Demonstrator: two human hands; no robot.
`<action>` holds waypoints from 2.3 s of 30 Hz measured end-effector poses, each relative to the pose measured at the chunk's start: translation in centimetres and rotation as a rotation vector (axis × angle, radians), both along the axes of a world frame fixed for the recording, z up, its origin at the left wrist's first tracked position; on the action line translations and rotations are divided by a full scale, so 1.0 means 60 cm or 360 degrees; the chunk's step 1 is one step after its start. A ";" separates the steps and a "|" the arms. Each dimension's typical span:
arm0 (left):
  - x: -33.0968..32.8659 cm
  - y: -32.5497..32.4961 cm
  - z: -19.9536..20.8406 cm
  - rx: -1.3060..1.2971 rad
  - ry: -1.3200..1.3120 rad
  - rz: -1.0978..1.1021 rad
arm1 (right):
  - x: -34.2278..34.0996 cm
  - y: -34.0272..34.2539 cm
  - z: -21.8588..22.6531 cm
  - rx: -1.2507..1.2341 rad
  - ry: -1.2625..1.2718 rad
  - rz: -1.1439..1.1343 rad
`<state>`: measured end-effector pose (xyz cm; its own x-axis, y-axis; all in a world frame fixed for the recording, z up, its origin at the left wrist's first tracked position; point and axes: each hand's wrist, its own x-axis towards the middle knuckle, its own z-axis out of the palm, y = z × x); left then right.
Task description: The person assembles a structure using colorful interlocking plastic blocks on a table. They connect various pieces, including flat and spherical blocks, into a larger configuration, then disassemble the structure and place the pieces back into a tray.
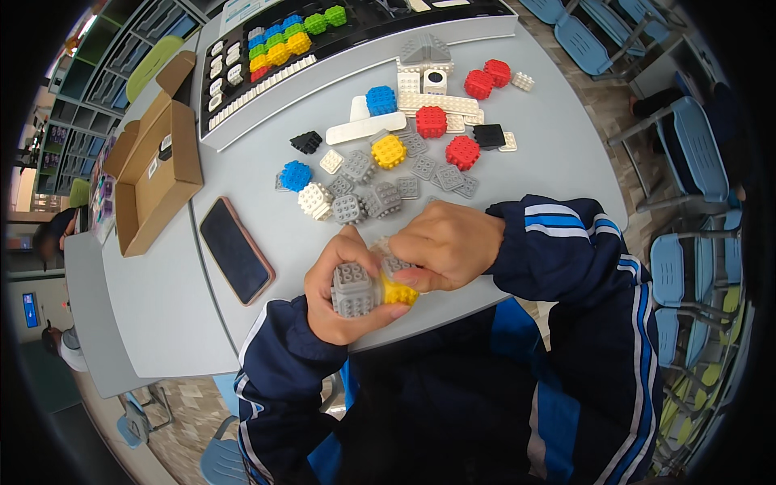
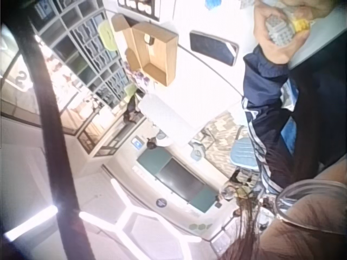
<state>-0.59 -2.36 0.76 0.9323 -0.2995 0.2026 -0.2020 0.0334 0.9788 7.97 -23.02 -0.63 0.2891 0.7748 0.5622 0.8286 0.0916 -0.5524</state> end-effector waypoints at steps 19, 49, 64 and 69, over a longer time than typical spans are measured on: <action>0.001 0.009 -0.008 -0.0011 -0.0217 0.0192 | 0.038 -0.021 0.036 -0.0009 0.0173 -0.0638; 0.007 0.009 -0.039 0.0566 -0.0748 0.0435 | -0.016 0.007 0.009 0.0072 0.1031 -0.0088; -0.016 0.006 -0.043 0.0227 -0.0795 0.0313 | -0.033 0.013 -0.008 0.0110 0.0272 0.0052; -0.011 0.007 -0.036 0.0103 -0.0653 0.0264 | -0.043 0.016 -0.013 0.0197 0.0453 0.0050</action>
